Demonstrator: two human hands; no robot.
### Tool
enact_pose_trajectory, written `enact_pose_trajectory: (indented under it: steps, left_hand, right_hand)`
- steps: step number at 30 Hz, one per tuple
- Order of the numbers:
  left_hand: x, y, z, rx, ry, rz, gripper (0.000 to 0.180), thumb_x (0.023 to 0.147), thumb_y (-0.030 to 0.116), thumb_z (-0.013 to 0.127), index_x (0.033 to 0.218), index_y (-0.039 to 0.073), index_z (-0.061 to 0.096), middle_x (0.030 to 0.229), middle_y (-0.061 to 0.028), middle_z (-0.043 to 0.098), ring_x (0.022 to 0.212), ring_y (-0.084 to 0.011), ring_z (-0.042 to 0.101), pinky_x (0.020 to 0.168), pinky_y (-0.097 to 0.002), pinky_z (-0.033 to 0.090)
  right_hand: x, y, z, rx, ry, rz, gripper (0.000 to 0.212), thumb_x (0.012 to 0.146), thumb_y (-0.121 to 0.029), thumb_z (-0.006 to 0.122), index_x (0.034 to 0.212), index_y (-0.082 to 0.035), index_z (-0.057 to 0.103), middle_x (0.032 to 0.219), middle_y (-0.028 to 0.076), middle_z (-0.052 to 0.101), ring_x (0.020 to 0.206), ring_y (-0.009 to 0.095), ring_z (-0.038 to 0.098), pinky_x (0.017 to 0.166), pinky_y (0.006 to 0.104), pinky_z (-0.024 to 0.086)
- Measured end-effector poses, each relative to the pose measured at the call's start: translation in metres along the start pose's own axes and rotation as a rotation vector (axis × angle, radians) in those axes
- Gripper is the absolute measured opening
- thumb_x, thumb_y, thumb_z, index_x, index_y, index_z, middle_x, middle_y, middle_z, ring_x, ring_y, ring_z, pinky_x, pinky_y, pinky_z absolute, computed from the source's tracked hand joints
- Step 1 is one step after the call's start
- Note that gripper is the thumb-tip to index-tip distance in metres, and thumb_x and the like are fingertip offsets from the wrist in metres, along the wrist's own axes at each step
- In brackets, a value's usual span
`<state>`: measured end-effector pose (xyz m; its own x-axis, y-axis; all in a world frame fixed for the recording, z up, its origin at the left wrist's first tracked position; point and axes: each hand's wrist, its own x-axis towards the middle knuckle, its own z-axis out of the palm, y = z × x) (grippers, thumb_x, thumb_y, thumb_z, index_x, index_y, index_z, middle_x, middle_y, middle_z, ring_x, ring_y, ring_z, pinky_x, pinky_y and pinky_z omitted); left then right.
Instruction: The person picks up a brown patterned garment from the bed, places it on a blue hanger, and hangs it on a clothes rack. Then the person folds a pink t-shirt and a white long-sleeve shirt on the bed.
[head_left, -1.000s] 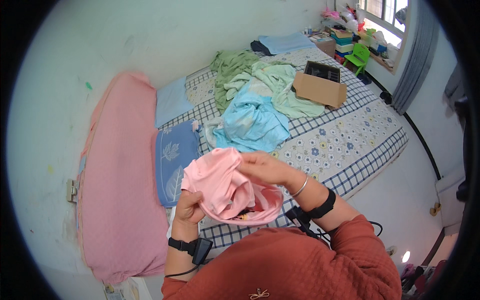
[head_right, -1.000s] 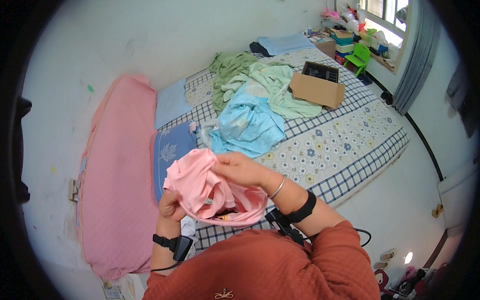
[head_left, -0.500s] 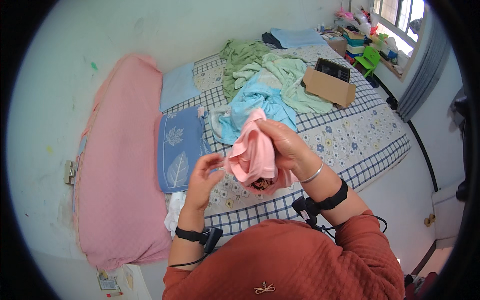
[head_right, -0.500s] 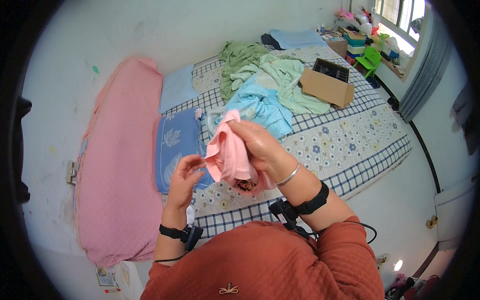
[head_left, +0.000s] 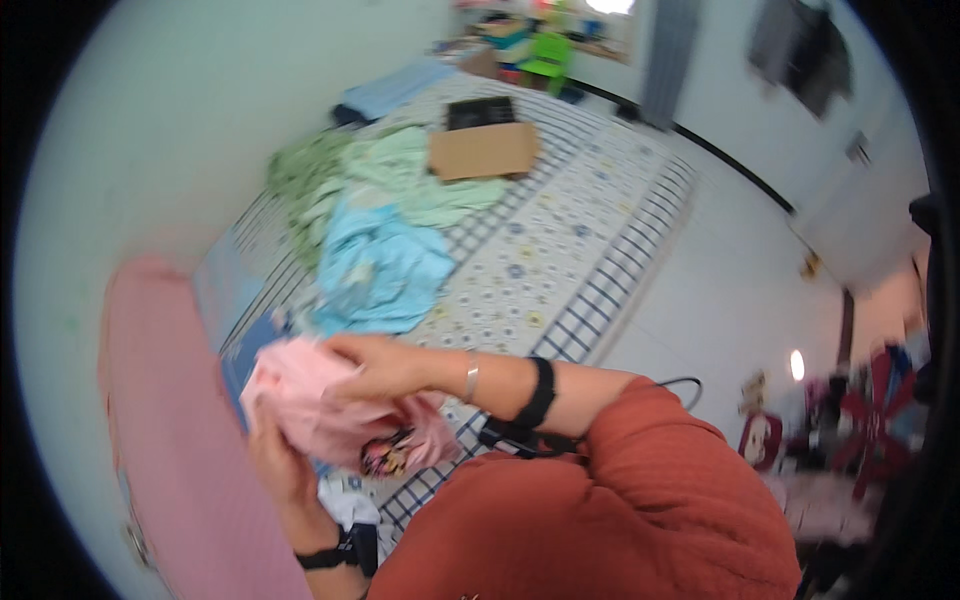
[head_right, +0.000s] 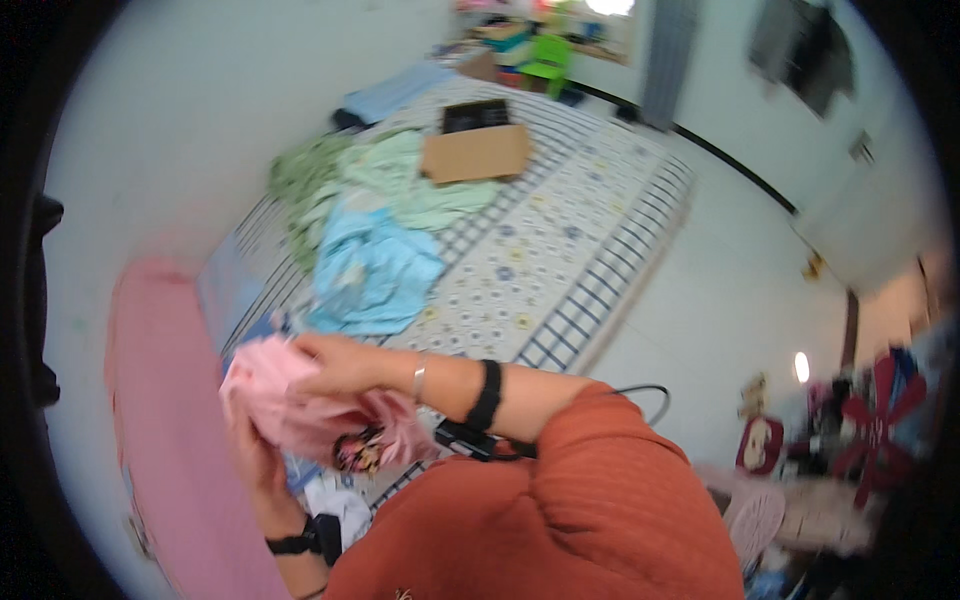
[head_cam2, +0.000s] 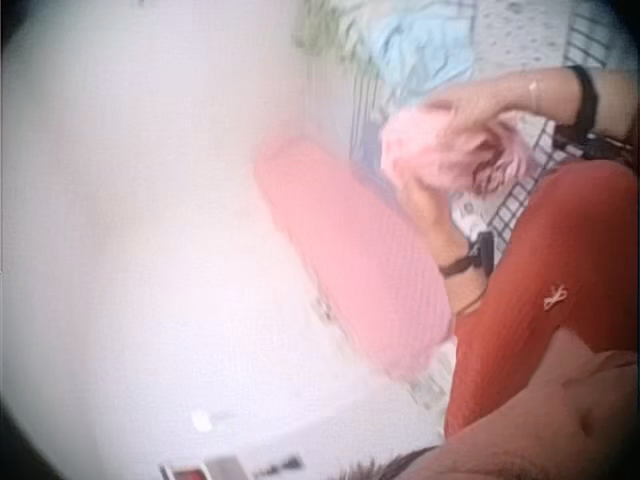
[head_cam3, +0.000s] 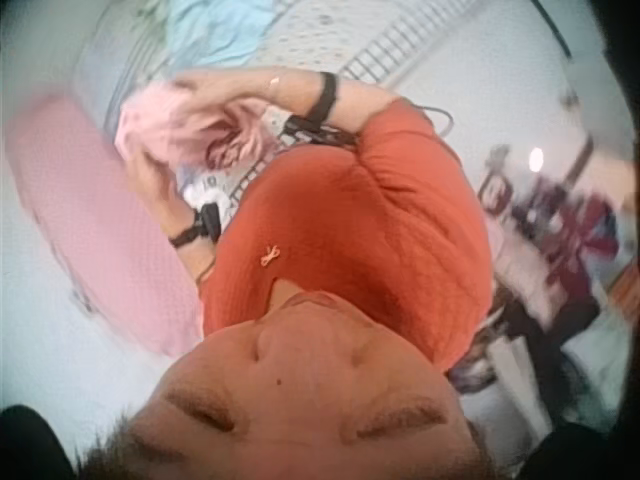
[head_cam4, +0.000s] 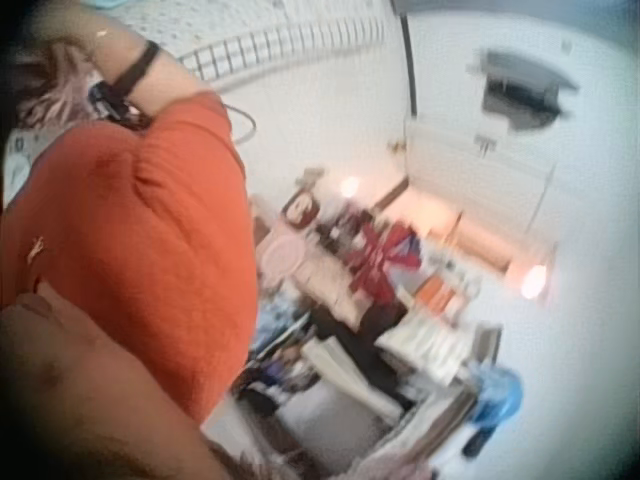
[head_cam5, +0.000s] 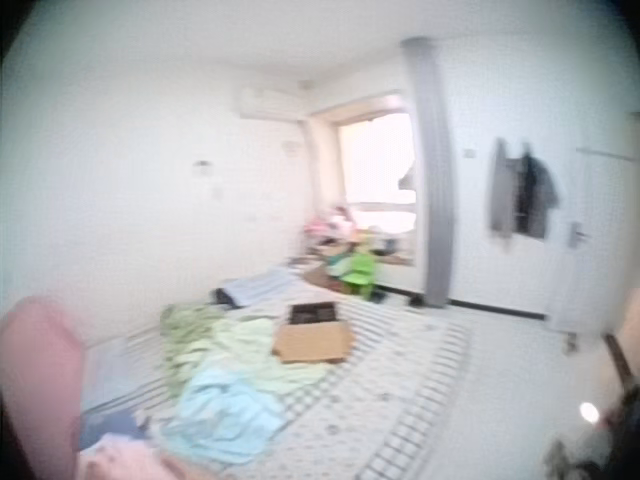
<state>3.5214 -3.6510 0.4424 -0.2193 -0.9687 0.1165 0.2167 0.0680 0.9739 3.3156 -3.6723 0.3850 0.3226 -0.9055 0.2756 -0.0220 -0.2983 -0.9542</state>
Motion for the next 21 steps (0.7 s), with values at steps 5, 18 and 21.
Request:
enact_pose_trajectory:
  steps: [5,18,21]
  left_hand:
    - [0.017,0.003,0.010,-0.127,-0.153,-0.063,0.041,0.104,0.028,0.042,0.134,0.001,0.046,0.134,-0.0123,0.050,0.124,-0.0228,0.049,0.105,-0.0371,0.040]
    - [0.053,0.026,0.030,-0.016,-0.446,0.071,0.043,0.103,0.032,0.039,0.123,-0.003,0.055,0.126,-0.0150,0.057,0.118,-0.0239,0.054,0.106,-0.0392,0.037]
    - [0.078,0.026,0.010,-0.281,-1.056,0.083,0.041,0.103,0.031,0.041,0.124,-0.001,0.055,0.124,-0.0117,0.059,0.115,-0.0216,0.055,0.106,-0.0385,0.037]
  right_hand:
    - [-0.025,0.024,0.006,-0.045,-0.064,-0.089,0.097,0.070,-0.045,0.077,0.144,-0.001,0.034,0.129,0.026,0.052,0.119,0.035,0.052,0.100,0.0401,0.040]
    - [-0.093,0.042,-0.077,-0.203,0.748,0.104,0.018,0.089,-0.020,0.055,0.089,-0.005,0.064,0.082,0.012,0.067,0.077,0.024,0.063,0.069,0.0381,0.050]
    - [-0.115,0.014,-0.100,0.101,0.831,-0.022,0.018,0.095,-0.021,0.056,0.095,-0.004,0.062,0.086,0.000,0.062,0.080,0.010,0.055,0.071,0.0295,0.049]
